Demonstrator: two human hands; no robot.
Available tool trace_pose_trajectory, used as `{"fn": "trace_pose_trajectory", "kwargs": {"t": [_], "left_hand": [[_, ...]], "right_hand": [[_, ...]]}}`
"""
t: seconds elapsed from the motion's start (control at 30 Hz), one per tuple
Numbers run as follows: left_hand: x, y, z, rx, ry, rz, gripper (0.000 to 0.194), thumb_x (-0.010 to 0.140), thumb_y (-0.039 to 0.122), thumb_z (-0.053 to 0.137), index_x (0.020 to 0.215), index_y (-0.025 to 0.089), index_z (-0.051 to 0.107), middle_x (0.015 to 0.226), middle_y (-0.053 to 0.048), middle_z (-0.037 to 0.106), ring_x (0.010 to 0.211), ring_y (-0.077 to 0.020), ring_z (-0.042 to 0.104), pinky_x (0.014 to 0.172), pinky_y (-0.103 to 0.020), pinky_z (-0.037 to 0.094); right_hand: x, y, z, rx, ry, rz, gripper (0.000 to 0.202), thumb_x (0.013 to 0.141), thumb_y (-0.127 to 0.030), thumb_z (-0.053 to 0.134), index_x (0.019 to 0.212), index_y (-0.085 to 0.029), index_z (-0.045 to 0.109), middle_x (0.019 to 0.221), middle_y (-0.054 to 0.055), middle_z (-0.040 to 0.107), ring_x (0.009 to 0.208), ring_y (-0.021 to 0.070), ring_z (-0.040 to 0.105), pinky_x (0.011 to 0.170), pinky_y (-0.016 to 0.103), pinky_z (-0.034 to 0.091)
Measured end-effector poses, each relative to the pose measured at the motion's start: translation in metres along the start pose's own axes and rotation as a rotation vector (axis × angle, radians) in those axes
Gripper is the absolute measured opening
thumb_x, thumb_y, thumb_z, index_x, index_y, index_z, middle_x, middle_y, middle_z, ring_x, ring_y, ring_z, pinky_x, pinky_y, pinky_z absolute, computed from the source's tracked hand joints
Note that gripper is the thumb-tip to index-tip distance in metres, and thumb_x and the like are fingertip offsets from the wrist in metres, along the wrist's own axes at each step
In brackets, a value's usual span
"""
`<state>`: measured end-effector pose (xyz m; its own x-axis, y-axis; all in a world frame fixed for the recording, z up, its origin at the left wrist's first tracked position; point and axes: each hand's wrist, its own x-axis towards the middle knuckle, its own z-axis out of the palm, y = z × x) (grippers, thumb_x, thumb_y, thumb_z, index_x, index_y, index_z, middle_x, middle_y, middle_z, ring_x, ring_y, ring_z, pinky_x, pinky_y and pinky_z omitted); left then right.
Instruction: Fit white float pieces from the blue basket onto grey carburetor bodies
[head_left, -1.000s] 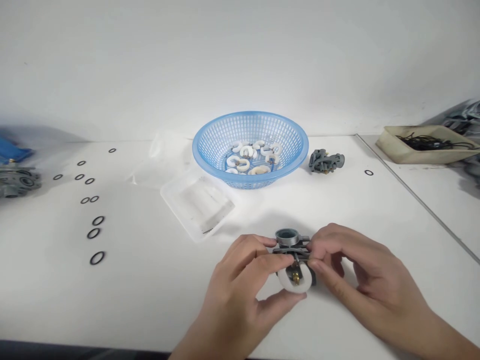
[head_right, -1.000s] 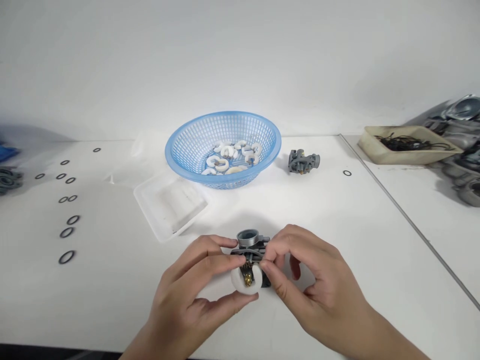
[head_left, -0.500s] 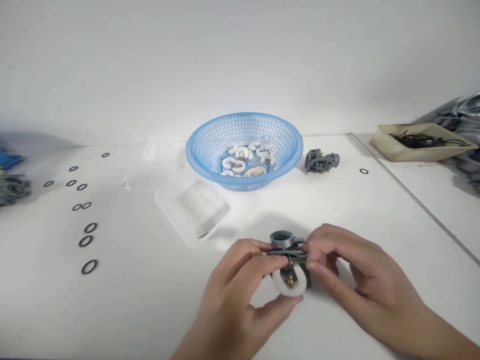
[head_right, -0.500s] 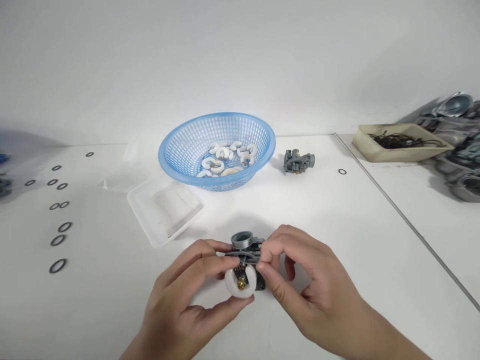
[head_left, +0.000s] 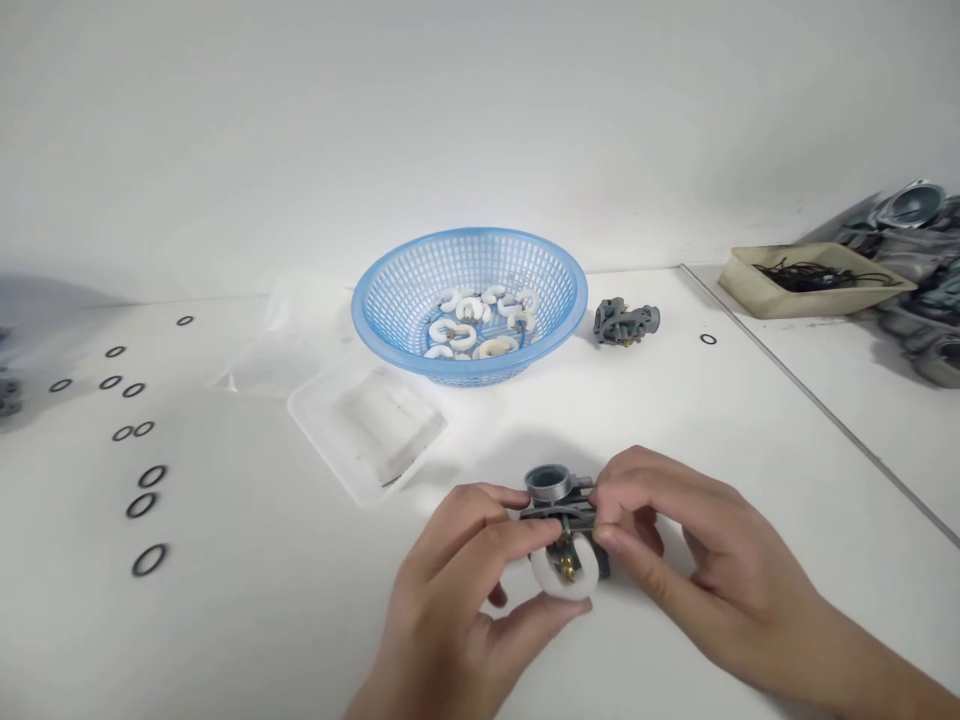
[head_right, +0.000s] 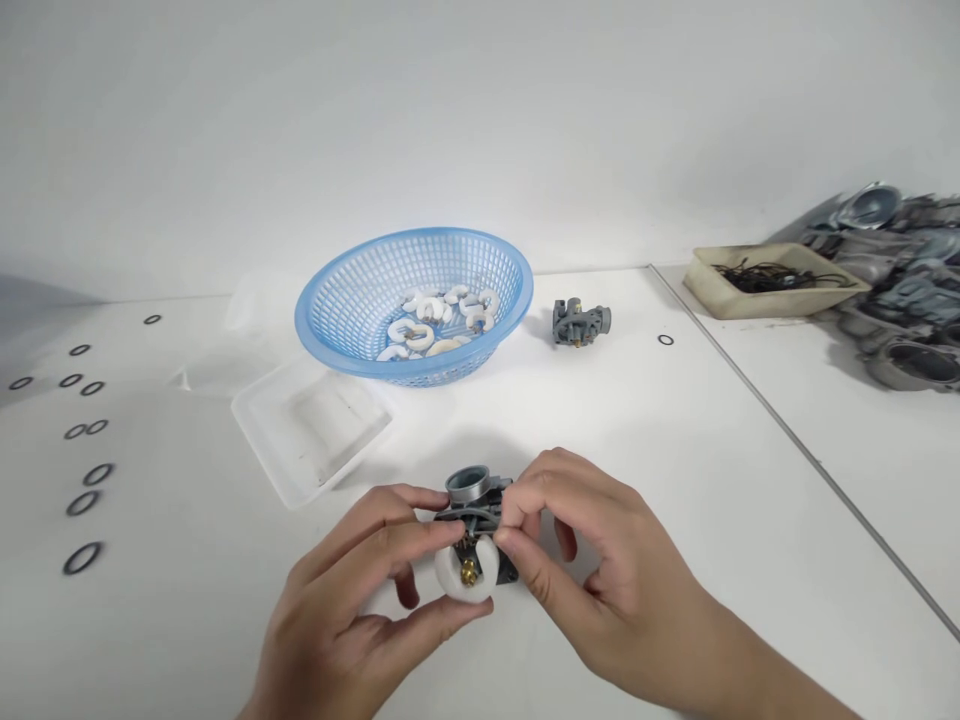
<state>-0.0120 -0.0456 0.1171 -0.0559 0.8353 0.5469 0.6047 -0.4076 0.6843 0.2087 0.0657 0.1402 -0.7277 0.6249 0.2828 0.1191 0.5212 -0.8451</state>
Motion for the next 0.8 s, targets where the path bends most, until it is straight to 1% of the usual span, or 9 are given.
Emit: {"fn": "trace_pose_trajectory", "kwargs": {"t": [0.13,0.23,0.3,0.33,0.47,0.57,0.67,0.73,0.8], "left_hand": [[0.0008,-0.0004,-0.0021,0.030,0.000,0.022,0.034,0.091,0.025,0.094,0.120,0.019,0.079,0.101,-0.009,0.079,0.103,-0.0237,0.078,0.050,-0.018,0.060],[0.0026,0.0000,-0.0016,0.093,0.031,0.068,0.033,0.088,0.027,0.097,0.114,0.017,0.080,0.084,-0.005,0.072,0.092,-0.0230,0.075,0.067,-0.028,0.070],[0.0037,0.0010,-0.0005,0.128,0.062,0.095,0.031,0.087,0.024,0.097,0.111,0.016,0.079,0.080,-0.003,0.068,0.087,-0.0217,0.074,0.077,-0.035,0.073],[0.0041,0.0017,0.0000,0.134,0.071,0.100,0.030,0.087,0.021,0.096,0.110,0.015,0.079,0.081,-0.004,0.069,0.087,-0.0217,0.074,0.077,-0.034,0.073],[0.0039,0.0035,0.0005,0.112,0.043,0.074,0.030,0.087,0.020,0.096,0.110,0.016,0.077,0.088,-0.008,0.073,0.098,-0.0251,0.077,0.057,-0.022,0.066],[0.0032,0.0027,0.0004,0.076,0.029,0.049,0.031,0.087,0.022,0.097,0.111,0.016,0.078,0.088,-0.007,0.073,0.102,-0.0257,0.077,0.056,-0.021,0.066],[0.0025,0.0005,0.0009,0.058,0.041,0.041,0.035,0.085,0.023,0.099,0.112,0.017,0.078,0.088,-0.007,0.074,0.104,-0.0266,0.078,0.065,-0.026,0.072],[0.0025,-0.0012,0.0010,0.070,0.060,0.059,0.038,0.083,0.027,0.101,0.112,0.018,0.078,0.084,-0.004,0.073,0.094,-0.0251,0.078,0.079,-0.037,0.076],[0.0031,-0.0022,0.0007,0.082,0.077,0.073,0.040,0.081,0.029,0.103,0.111,0.018,0.079,0.082,-0.002,0.072,0.083,-0.0221,0.075,0.089,-0.047,0.076]], "right_hand": [[-0.0009,0.0000,0.0007,0.018,-0.001,0.013,0.016,0.117,-0.021,0.062,0.102,-0.027,0.065,0.089,-0.002,0.060,0.076,0.0151,0.057,0.065,0.029,0.049],[-0.0023,0.0009,0.0014,-0.003,0.008,0.023,0.017,0.117,-0.023,0.063,0.102,-0.027,0.067,0.091,0.000,0.059,0.080,0.0169,0.058,0.067,0.031,0.050],[-0.0029,0.0018,0.0021,-0.015,0.012,0.027,0.017,0.117,-0.024,0.063,0.102,-0.027,0.068,0.093,0.001,0.059,0.082,0.0174,0.059,0.066,0.032,0.050],[-0.0033,0.0024,0.0023,-0.010,0.010,0.034,0.016,0.118,-0.024,0.063,0.103,-0.028,0.069,0.095,0.001,0.059,0.081,0.0171,0.059,0.066,0.032,0.051],[-0.0052,0.0037,0.0022,0.014,-0.016,0.084,0.016,0.118,-0.027,0.062,0.105,-0.029,0.069,0.099,0.000,0.059,0.073,0.0153,0.058,0.062,0.032,0.052],[-0.0065,0.0039,0.0019,0.007,-0.013,0.090,0.016,0.119,-0.028,0.062,0.105,-0.030,0.069,0.099,0.000,0.059,0.074,0.0153,0.060,0.062,0.032,0.052],[-0.0064,0.0044,0.0025,-0.002,-0.009,0.077,0.016,0.119,-0.027,0.062,0.105,-0.030,0.070,0.099,0.000,0.060,0.077,0.0156,0.062,0.063,0.031,0.052],[-0.0054,0.0053,0.0032,-0.006,-0.004,0.068,0.014,0.119,-0.026,0.063,0.107,-0.030,0.070,0.100,0.001,0.061,0.079,0.0161,0.063,0.063,0.031,0.053],[-0.0039,0.0061,0.0036,-0.002,-0.001,0.057,0.013,0.118,-0.024,0.063,0.109,-0.029,0.070,0.101,0.002,0.062,0.080,0.0166,0.064,0.063,0.031,0.053]]}}
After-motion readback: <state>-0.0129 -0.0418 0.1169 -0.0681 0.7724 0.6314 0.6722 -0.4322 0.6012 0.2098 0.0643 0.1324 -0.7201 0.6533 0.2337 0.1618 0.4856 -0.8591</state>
